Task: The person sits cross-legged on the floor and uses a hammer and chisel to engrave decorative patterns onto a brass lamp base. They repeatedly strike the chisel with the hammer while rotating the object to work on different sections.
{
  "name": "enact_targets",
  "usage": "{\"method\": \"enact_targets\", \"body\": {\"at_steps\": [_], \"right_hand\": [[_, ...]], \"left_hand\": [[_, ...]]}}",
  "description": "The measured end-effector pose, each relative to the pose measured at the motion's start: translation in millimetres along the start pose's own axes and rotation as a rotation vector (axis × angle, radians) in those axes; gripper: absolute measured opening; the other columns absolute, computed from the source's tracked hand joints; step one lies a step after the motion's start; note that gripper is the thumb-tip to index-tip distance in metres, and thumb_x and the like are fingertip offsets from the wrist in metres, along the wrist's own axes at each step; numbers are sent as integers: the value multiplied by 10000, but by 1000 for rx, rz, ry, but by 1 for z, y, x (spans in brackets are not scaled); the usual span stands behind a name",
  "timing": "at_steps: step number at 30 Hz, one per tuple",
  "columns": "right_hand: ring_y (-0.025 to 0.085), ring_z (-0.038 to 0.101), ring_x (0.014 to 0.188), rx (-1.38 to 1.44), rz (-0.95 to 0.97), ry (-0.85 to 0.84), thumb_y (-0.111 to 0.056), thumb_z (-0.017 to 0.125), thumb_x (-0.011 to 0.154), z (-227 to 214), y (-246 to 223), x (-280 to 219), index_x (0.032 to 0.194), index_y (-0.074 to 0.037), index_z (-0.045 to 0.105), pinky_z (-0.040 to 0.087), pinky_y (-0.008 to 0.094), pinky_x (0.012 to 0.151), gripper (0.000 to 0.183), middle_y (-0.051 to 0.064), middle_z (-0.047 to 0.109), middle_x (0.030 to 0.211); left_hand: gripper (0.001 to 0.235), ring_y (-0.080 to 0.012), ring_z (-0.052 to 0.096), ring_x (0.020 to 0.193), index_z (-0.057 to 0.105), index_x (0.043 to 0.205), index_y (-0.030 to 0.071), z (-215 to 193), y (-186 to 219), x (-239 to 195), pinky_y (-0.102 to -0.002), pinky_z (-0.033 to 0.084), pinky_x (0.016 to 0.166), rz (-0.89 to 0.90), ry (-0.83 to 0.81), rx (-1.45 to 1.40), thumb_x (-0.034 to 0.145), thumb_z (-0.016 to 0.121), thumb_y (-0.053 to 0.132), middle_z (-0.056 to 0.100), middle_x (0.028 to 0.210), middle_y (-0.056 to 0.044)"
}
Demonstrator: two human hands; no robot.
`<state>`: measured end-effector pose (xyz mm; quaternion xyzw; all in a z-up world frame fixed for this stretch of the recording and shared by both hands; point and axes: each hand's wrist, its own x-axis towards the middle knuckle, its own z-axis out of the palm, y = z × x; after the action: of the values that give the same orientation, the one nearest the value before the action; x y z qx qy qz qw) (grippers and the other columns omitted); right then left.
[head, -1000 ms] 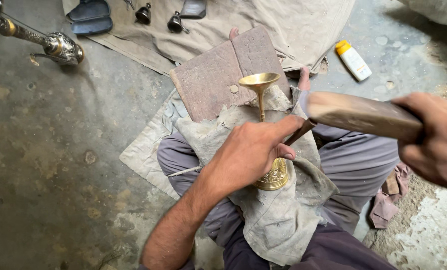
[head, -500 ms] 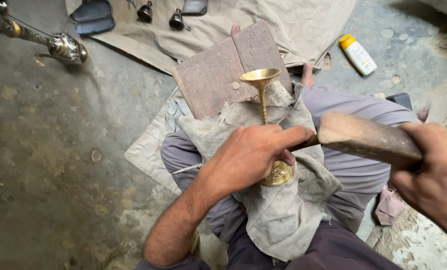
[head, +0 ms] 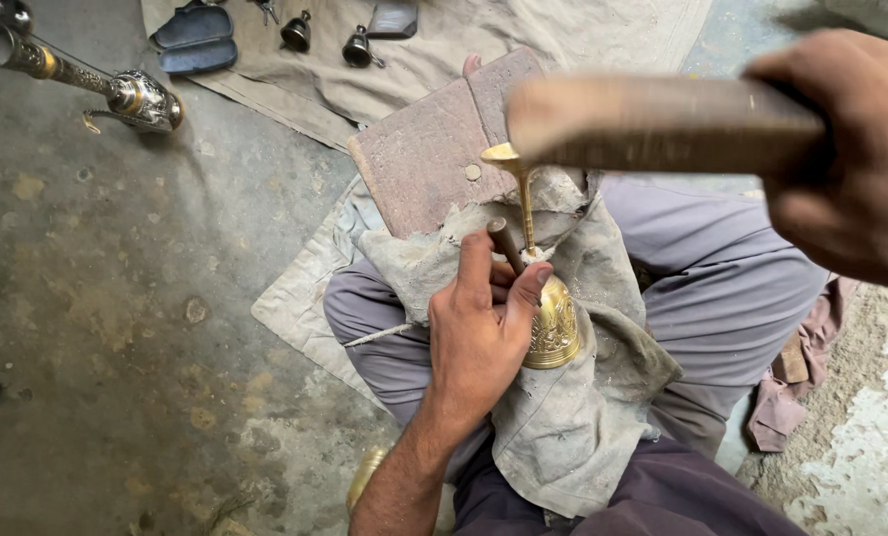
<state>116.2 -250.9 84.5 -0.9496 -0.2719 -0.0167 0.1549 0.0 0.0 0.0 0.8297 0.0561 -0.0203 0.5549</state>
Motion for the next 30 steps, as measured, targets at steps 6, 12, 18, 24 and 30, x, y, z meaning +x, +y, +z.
{"method": "enact_targets", "body": {"at_steps": [6, 12, 18, 24, 30], "right_hand": [[222, 704, 653, -576, -69, -423, -13, 703, 880, -18, -30, 40, 1150, -139, 689, 574, 379, 669, 299, 60, 704, 833], [257, 708, 779, -413, 41, -385, -5, 762, 595, -17, -7, 26, 1161, -149, 694, 568, 389, 749, 589, 78, 709, 904], [296, 685, 841, -131, 196, -205, 108, 718, 667, 20, 30, -58, 1188, -9, 641, 566, 406, 783, 539, 164, 673, 957], [214, 663, 1000, 698, 615, 50, 102, 648, 822, 65, 26, -122, 1300, 20, 517, 566, 378, 857, 502, 122, 649, 1061], [272, 690, 623, 236, 591, -30, 78, 657, 898, 75, 9, -141, 1180, 82, 619, 572, 403, 548, 285, 203, 662, 930]], "left_hand": [[377, -245, 795, 712, 521, 1152, 10, 2, 1, 0, -364, 611, 615, 29, 24, 19, 1009, 688, 315, 743, 779, -111], [407, -236, 783, 701, 550, 1212, 31, -4, 5, 11, -363, 623, 626, 40, -136, 74, 965, 722, 305, 750, 787, -117], [376, -303, 755, 756, 570, 1184, 69, -14, 7, 40, -418, 575, 656, 255, -432, 265, 971, 791, 287, 739, 799, -137], [360, -209, 805, 872, 548, 1293, 148, -12, 10, 67, -364, 618, 669, 351, -707, 112, 960, 651, 59, 775, 916, -101], [470, -133, 813, 890, 587, 1286, 205, -8, 16, 69, -336, 626, 706, 352, -865, 167, 897, 543, -53, 799, 951, -48]]}}
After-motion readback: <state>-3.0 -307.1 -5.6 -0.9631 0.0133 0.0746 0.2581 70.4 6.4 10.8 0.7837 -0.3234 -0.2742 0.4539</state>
